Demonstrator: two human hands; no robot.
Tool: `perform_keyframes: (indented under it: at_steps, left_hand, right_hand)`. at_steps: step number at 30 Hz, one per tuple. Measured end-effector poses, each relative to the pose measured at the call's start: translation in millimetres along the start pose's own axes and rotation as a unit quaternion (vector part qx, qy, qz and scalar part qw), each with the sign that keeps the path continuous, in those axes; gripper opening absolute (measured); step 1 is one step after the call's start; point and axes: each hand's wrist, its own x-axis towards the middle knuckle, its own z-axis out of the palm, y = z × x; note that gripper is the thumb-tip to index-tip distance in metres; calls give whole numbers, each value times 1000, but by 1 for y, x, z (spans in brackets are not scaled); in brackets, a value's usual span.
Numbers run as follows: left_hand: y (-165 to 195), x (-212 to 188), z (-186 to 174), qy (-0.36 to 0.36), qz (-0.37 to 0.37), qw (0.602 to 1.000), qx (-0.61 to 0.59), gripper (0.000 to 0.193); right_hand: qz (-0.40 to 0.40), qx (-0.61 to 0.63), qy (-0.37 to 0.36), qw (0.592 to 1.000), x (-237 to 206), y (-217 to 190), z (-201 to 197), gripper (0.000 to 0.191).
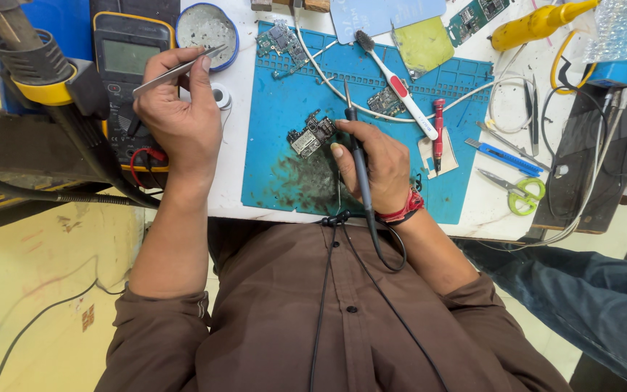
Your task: The person solders a small circuit board on a workbench, holding the board with tweezers in one hand and a soldering iron in the other while feeding solder wire to the joints. They reposition the board and continue soldering different points, then set the iron down and pick up a marker at the end.
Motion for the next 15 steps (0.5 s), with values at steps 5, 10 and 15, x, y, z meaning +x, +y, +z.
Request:
perform_keyframes:
  at_steps: [5,10,15]
  left_hand:
    - [2,1,0,-4,-5,1000,-15,4]
    - [1,2,1,-1,-6,1000,-21,3]
    - [-2,0,2,6,-5,999,-42,4]
  right_hand:
    - [-2,-1,4,1000,1,-1,1,29]
    - [3,-2,0,1000,0,-1,0,29]
    - [4,4,2,1000,-1,0,1,28]
